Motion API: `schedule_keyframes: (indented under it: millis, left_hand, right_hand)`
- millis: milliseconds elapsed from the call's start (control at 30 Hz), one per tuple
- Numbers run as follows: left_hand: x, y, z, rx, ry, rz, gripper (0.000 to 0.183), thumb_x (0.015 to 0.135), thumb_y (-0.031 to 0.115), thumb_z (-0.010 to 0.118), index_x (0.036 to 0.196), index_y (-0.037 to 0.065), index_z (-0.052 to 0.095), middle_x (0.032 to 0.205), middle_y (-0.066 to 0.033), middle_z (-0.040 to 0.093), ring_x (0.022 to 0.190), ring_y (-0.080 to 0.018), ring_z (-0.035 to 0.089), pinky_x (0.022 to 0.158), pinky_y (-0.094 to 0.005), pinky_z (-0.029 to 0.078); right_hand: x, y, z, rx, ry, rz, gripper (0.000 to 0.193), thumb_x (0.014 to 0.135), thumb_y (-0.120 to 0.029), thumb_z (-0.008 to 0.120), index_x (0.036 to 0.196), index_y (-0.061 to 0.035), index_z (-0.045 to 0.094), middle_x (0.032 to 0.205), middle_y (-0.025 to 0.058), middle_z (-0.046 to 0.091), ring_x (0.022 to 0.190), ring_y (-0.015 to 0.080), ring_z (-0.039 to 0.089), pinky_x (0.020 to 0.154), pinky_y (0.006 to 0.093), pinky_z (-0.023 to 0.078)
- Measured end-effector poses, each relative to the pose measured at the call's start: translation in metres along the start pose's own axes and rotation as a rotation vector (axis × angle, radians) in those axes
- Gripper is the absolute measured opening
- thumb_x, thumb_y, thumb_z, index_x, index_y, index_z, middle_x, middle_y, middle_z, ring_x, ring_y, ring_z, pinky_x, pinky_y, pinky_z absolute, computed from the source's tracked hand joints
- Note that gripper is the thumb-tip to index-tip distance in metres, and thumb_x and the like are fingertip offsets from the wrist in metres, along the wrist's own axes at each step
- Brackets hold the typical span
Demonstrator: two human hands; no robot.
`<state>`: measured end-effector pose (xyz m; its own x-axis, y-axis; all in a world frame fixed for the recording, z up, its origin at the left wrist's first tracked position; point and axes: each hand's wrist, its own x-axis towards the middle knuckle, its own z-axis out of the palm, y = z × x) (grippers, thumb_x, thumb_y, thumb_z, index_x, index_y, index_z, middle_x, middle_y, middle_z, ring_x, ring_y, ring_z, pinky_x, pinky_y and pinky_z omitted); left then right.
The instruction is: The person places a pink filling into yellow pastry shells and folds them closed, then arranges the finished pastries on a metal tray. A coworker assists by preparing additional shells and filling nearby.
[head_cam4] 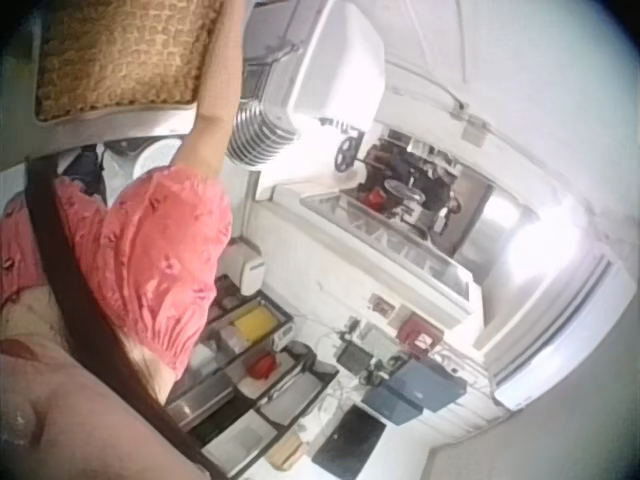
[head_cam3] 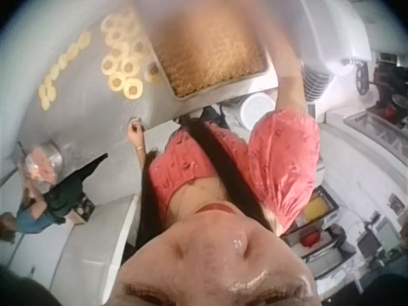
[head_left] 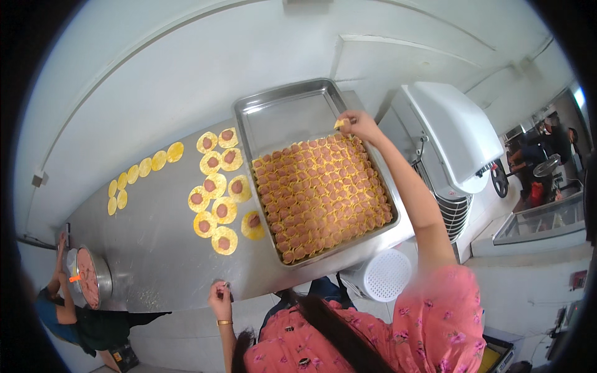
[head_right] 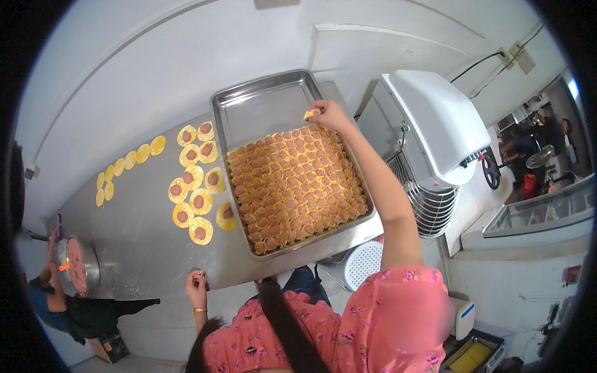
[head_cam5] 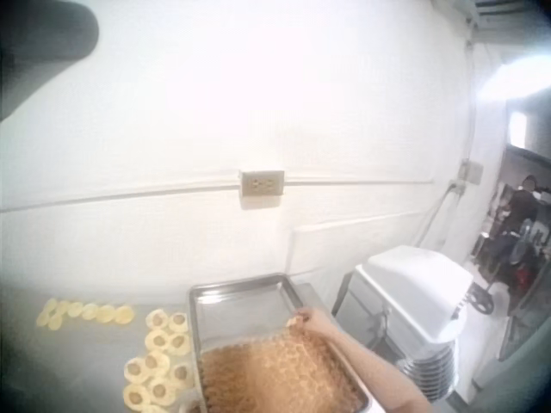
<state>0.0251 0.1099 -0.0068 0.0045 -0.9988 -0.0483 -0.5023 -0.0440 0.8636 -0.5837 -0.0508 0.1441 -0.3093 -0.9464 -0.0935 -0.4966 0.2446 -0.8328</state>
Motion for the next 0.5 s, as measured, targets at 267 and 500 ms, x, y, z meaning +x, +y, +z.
schedule_keyframes:
  millis: [267, 500]
  left_hand:
    - [-0.038, 0.038, 0.02, 0.114, 0.023, -0.173, 0.018, 0.077, -0.003, 0.064, 0.093, 0.002, 0.06, 0.072, -0.0021, 0.058, 0.065, -0.0108, 0.056, 0.062, -0.0253, 0.047]
    - [-0.069, 0.055, 0.032, 0.17, 0.012, -0.234, 0.019, 0.077, -0.002, 0.065, 0.095, 0.003, 0.06, 0.072, -0.0034, 0.061, 0.066, -0.012, 0.06, 0.062, -0.026, 0.049]
  right_hand:
    - [0.101, 0.067, -0.017, -0.857, -0.201, -0.491, 0.02, 0.067, -0.007, 0.064, 0.087, -0.0067, 0.065, 0.09, 0.0126, 0.061, 0.086, 0.0312, 0.06, 0.074, 0.0412, 0.049]
    - [0.102, 0.08, -0.007, -1.064, -0.396, -0.624, 0.011, 0.071, -0.005, 0.062, 0.082, -0.0065, 0.064, 0.094, 0.0118, 0.059, 0.089, 0.0316, 0.06, 0.076, 0.0419, 0.05]
